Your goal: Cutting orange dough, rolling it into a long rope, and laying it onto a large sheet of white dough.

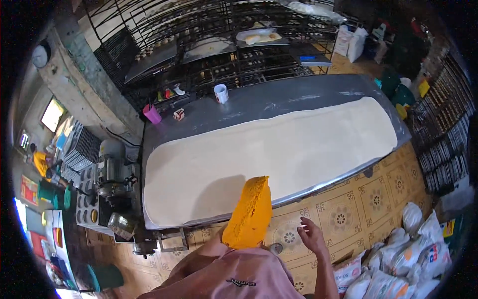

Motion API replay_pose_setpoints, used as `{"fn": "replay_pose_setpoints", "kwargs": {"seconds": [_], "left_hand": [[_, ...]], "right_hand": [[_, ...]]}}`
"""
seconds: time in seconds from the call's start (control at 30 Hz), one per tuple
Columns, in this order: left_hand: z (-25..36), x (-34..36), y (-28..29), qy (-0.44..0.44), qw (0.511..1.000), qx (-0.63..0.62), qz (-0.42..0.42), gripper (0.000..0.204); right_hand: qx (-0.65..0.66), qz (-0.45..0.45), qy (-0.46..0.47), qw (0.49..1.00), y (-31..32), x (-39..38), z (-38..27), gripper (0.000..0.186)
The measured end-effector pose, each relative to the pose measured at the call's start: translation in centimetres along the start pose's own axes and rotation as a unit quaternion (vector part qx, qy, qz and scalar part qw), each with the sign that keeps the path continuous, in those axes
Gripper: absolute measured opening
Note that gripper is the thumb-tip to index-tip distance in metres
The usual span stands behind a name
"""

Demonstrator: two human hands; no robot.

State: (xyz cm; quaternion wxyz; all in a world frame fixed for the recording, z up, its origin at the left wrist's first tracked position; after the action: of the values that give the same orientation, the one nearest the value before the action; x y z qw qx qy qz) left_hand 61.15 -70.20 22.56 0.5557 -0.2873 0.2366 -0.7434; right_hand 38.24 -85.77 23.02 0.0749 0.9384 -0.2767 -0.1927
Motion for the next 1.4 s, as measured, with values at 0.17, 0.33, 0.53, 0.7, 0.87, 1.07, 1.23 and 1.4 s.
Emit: {"fn": "replay_pose_setpoints", "kwargs": {"seconds": [0.17, 0.33, 0.53, 0.7, 0.87, 1.07, 1.23, 1.4], "left_hand": [[6.3, 3.1, 9.8, -0.026, 0.999, -0.026, -0.018, 0.083], [13.1, 8.3, 19.0, -0.012, 0.951, -0.172, 0.258, 0.082], [31.0, 18.7, 30.6, 0.052, 0.951, 0.255, 0.168, 0.101], [36.5, 17.1, 40.2, 0.287, 0.837, 0.439, 0.154, 0.108], [33.6, 6.6, 46.7, 0.178, 0.543, 0.71, 0.411, 0.086], [31.7, -7.0, 47.9, -0.092, 0.533, 0.525, 0.657, 0.069], [39.9, -22.7, 49.4, 0.063, 0.039, 0.624, 0.778, 0.082], [41.5, -30.1, 55.6, 0.114, 0.149, 0.677, 0.712, 0.063]], "right_hand": [[0.098, -0.025, -0.042, 0.994, -1.1, 10.2, -2.4, 0.064], [0.404, -0.137, -0.103, 0.899, -8.6, 21.9, -8.6, 0.1], [0.436, -0.006, 0.053, 0.898, -12.8, 41.7, -18.6, 0.079], [0.448, -0.03, -0.086, 0.889, -15.9, 56.3, -17.8, 0.068], [0.337, -0.066, -0.155, 0.926, -19.9, 60.5, -15.8, 0.063], [0.201, -0.044, -0.109, 0.972, -16.8, 57.5, -14.2, 0.063], [0.129, -0.111, -0.045, 0.984, -15.1, 51.3, -11.2, 0.04], [-0.069, -0.202, 0.028, 0.976, -19.1, 47.2, -13.7, 0.032]]}}
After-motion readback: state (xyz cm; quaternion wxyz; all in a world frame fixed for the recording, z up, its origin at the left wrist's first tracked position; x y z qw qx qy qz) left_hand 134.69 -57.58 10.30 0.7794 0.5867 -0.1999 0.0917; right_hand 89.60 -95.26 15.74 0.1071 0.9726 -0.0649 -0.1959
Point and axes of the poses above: each hand's wrist, its own x-axis towards the middle knuckle, its own y-axis out of the back of the hand, z = x × y, the point moved 7 cm from there along x, towards the middle knuckle, and after that the axes turned 10 degrees about x, right-handed, at the moved point
